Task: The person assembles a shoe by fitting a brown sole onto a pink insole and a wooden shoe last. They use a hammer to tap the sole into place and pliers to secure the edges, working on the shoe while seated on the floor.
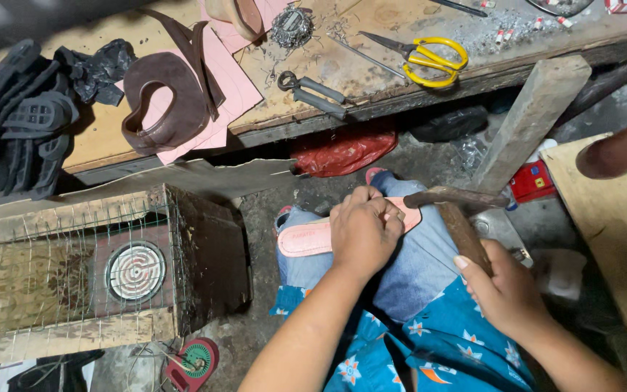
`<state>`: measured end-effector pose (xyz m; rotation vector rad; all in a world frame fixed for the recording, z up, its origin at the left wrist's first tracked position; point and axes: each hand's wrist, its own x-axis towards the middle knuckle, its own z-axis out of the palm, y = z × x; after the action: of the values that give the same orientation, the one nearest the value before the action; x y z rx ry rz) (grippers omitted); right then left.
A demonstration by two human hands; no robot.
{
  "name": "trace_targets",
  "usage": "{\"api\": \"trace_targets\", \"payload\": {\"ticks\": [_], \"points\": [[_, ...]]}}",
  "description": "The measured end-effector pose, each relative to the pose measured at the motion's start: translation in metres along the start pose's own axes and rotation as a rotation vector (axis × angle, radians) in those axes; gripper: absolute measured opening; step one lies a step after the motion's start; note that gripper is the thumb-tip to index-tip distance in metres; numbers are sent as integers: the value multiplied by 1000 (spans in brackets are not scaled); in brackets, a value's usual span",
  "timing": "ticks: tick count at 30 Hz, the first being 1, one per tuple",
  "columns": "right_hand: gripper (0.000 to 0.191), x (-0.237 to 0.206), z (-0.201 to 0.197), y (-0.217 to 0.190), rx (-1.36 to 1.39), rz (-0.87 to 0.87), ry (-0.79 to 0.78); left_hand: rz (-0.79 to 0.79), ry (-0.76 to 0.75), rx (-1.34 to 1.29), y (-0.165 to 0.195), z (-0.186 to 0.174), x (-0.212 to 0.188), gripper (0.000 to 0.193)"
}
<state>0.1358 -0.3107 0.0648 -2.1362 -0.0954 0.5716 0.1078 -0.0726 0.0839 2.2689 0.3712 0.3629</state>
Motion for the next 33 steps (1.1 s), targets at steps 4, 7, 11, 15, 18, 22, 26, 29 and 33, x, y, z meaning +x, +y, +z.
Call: {"api": "trace_targets", "payload": {"ticks": [4, 7, 11, 15, 18, 22, 26, 29, 33], "points": [[34, 4, -1, 6, -1, 73, -34, 101, 55, 46, 2, -2, -3, 9], [37, 4, 1, 9, 55, 149, -45, 149, -32, 40, 2, -8, -8, 39], [37, 4, 2, 11, 29, 99, -66, 181, -83, 166, 4, -11, -10, 47], [37, 5, 2, 9, 18, 69, -80, 131, -136, 107, 4, -14, -6, 55], [38, 6, 1, 8, 4, 60, -76, 139, -163, 49, 2, -17, -5, 55], [39, 4, 0, 9, -8, 111, -70, 187, -116, 80, 0, -14, -7, 48], [38, -3, 2, 12, 104, -64, 1, 215, -105, 110, -3, -9, -7, 50], [37, -3, 5, 13, 46, -120, 17, 192, -134, 116, -5, -8, -7, 51], [35, -2, 5, 11, -33, 77, -18, 171, -116, 113, -4, -8, -7, 60]]}}
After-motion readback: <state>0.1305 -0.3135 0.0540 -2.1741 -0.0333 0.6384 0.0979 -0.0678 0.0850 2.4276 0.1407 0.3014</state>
